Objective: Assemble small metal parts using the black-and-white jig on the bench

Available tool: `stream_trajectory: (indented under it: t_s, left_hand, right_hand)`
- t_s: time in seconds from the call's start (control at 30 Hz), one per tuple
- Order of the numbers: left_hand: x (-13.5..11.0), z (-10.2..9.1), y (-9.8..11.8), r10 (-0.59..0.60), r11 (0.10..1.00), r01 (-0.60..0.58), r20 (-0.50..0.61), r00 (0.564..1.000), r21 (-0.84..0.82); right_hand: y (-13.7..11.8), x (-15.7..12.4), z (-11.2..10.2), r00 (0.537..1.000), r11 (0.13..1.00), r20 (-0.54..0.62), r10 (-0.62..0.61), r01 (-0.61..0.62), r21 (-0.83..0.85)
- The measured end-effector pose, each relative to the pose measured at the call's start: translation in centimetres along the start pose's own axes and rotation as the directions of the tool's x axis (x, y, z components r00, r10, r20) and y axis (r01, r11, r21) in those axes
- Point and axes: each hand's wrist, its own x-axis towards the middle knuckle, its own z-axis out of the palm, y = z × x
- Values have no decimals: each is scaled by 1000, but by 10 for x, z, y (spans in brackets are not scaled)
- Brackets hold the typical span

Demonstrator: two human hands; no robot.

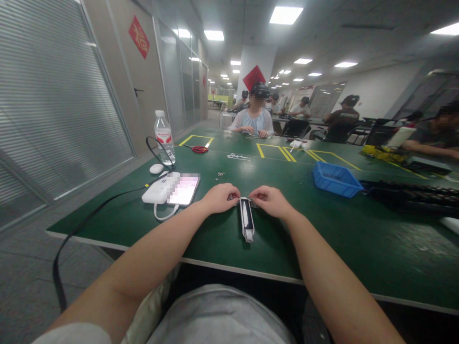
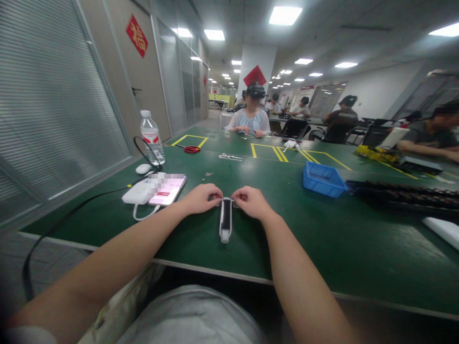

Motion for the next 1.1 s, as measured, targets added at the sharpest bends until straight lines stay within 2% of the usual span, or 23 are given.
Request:
stream_trajectory:
  t_s: [0.37, 0.67, 1.1]
  left_hand:
    - [0, 0, 0, -2, 1000, 2, 3, 1000, -9]
    - [0, 0, 1, -4, 1000, 4, 6, 1000, -8]
    - [0, 0, 0, -14, 1000, 14, 9, 1000, -7]
  right_hand:
    - [-2, 0, 1, 1000, 999, -5, 29, -29, 34]
    - [2, 1, 2, 996, 988, 51, 69, -75, 138]
    - [1, 1, 2, 996, 986, 21, 86, -88, 144]
